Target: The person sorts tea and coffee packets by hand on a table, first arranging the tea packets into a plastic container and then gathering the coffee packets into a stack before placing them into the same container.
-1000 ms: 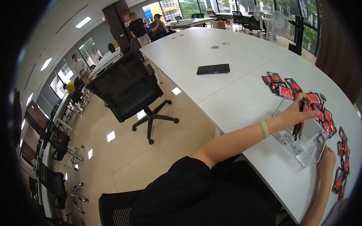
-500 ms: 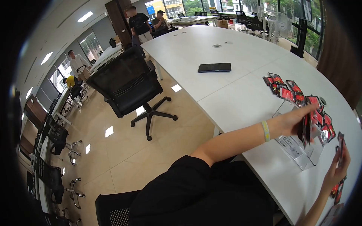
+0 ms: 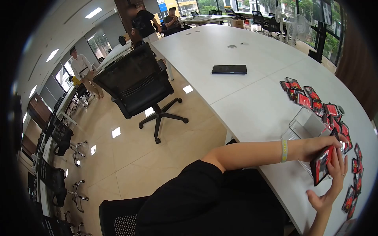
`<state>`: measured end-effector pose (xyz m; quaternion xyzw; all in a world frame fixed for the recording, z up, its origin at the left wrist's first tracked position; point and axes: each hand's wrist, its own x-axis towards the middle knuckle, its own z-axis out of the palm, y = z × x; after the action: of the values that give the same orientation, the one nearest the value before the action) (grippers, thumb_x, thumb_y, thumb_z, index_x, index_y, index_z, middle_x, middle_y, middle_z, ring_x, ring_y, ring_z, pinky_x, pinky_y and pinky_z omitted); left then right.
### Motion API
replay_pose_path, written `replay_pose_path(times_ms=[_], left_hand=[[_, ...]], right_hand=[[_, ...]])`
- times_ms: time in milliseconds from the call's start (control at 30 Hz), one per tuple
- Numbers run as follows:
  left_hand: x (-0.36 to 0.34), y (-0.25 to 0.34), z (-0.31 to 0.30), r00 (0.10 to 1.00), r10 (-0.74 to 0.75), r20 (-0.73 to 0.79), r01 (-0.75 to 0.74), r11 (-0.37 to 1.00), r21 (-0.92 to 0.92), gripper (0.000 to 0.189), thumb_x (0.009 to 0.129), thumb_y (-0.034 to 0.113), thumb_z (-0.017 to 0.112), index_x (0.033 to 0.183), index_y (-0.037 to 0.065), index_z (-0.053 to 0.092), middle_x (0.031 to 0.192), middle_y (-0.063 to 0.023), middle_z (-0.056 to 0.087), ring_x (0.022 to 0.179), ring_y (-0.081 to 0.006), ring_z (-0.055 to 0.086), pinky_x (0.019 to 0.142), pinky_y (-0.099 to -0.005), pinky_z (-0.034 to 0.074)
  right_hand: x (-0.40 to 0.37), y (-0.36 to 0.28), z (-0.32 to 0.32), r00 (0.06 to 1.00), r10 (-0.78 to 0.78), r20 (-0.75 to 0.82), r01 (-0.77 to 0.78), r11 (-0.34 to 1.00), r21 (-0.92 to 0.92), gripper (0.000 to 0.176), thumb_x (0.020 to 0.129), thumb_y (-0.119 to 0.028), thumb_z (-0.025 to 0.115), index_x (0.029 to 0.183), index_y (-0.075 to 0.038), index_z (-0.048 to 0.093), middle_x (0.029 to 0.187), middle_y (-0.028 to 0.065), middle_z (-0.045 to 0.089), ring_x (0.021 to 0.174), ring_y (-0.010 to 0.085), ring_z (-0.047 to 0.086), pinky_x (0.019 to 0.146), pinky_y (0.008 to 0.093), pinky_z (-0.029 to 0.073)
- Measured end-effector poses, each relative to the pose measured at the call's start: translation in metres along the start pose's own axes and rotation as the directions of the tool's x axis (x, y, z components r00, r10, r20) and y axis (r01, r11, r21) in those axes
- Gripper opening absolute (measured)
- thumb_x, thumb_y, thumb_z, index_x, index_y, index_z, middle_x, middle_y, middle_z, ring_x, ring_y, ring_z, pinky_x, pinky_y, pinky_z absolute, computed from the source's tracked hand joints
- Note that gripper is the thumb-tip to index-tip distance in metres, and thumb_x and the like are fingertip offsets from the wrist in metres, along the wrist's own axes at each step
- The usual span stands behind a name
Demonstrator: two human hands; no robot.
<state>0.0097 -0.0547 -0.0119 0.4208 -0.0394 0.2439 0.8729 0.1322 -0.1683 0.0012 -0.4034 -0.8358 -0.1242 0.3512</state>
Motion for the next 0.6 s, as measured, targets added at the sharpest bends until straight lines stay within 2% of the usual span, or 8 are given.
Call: replay_pose_path(times_ms=[100, 233, 367, 433, 500, 533, 567, 600], left_hand=[[0.003, -0.003, -0.003, 0.999, 0.008, 0.042, -0.009, 1.0, 0.013, 0.035, 0.082, 0.023, 0.05, 0.113, 0.015, 0.039, 0.091, -0.0046, 0.049, 0.081, -0.0131, 0.052, 0.068, -0.0288, 0.049], [0.001, -0.006, -0.002, 0.999, -0.004, 0.05, 0.002, 0.999, 0.042, 0.033, 0.083, 0.025, 0.05, 0.113, 0.015, 0.038, 0.094, -0.0065, 0.05, 0.08, -0.0147, 0.055, 0.071, -0.0301, 0.051], [0.008, -0.012, -0.006, 0.999, 0.038, 0.006, -0.038, 0.998, -0.044, 0.031, 0.084, 0.026, 0.049, 0.111, 0.018, 0.038, 0.093, -0.0068, 0.05, 0.081, -0.0147, 0.058, 0.063, -0.0328, 0.055], [0.008, -0.011, -0.006, 0.999, 0.026, -0.026, -0.027, 0.998, -0.051, 0.028, 0.086, 0.029, 0.049, 0.11, 0.019, 0.038, 0.09, -0.0045, 0.049, 0.077, -0.0128, 0.057, 0.059, -0.0318, 0.054], [-0.001, -0.006, 0.009, 0.974, 0.209, -0.091, -0.211, 0.977, -0.02, 0.025, 0.087, 0.032, 0.049, 0.106, 0.02, 0.039, 0.086, -0.0016, 0.048, 0.075, -0.0098, 0.054, 0.058, -0.0285, 0.052], [0.007, -0.013, 0.001, 0.962, 0.272, -0.019, -0.271, 0.962, 0.015, 0.023, 0.087, 0.035, 0.05, 0.103, 0.022, 0.039, 0.083, 0.0016, 0.046, 0.076, -0.0076, 0.05, 0.063, -0.0268, 0.048], [0.008, -0.017, 0.0, 0.963, 0.269, -0.019, -0.268, 0.963, 0.014, 0.023, 0.087, 0.035, 0.05, 0.103, 0.022, 0.039, 0.083, 0.0016, 0.046, 0.076, -0.0076, 0.05, 0.063, -0.0268, 0.048], [0.01, -0.021, -0.001, 0.978, 0.206, -0.001, -0.206, 0.978, 0.026, 0.022, 0.087, 0.035, 0.05, 0.102, 0.023, 0.039, 0.085, 0.0026, 0.045, 0.079, -0.0073, 0.049, 0.067, -0.0275, 0.046]], right_hand=[[0.004, -0.014, 0.0, 1.0, -0.027, -0.004, 0.026, 0.989, -0.145, 0.072, 0.064, -0.054, 0.065, 0.108, 0.001, 0.049, 0.124, 0.0237, 0.045, 0.122, 0.0388, 0.036, 0.103, 0.0518, 0.013], [-0.005, -0.003, 0.005, 1.0, 0.005, -0.025, -0.012, 0.952, -0.307, 0.059, 0.068, -0.037, 0.07, 0.105, 0.003, 0.048, 0.123, 0.0208, 0.047, 0.12, 0.037, 0.038, 0.103, 0.0516, 0.015], [-0.004, 0.004, 0.007, 0.997, 0.064, -0.046, -0.075, 0.947, -0.312, 0.064, 0.066, -0.041, 0.069, 0.106, 0.003, 0.048, 0.123, 0.0191, 0.048, 0.121, 0.035, 0.037, 0.104, 0.0486, 0.017], [-0.002, 0.001, 0.007, 0.996, 0.084, -0.016, -0.084, 0.932, -0.352, 0.071, 0.066, -0.042, 0.069, 0.115, 0.003, 0.044, 0.127, 0.0191, 0.043, 0.122, 0.0345, 0.036, 0.104, 0.0479, 0.018], [0.004, -0.008, 0.01, 0.993, 0.102, -0.065, -0.115, 0.962, -0.248, 0.082, 0.064, -0.044, 0.069, 0.124, 0.003, 0.037, 0.131, 0.0192, 0.038, 0.122, 0.0345, 0.036, 0.104, 0.0477, 0.018], [-0.001, -0.002, 0.014, 0.996, 0.077, -0.051, -0.089, 0.948, -0.304, 0.083, 0.067, -0.03, 0.071, 0.13, 0.003, 0.029, 0.132, 0.0201, 0.035, 0.121, 0.0354, 0.036, 0.103, 0.0475, 0.02], [-0.004, 0.003, 0.018, 0.995, 0.08, -0.051, -0.092, 0.948, -0.305, 0.083, 0.067, -0.03, 0.071, 0.13, 0.003, 0.029, 0.132, 0.0201, 0.035, 0.121, 0.0354, 0.036, 0.103, 0.0475, 0.02], [-0.006, 0.008, 0.022, 0.995, 0.072, -0.075, -0.091, 0.95, -0.297, 0.078, 0.067, -0.022, 0.069, 0.13, 0.004, 0.03, 0.132, 0.0206, 0.036, 0.121, 0.0359, 0.036, 0.103, 0.0471, 0.021]])
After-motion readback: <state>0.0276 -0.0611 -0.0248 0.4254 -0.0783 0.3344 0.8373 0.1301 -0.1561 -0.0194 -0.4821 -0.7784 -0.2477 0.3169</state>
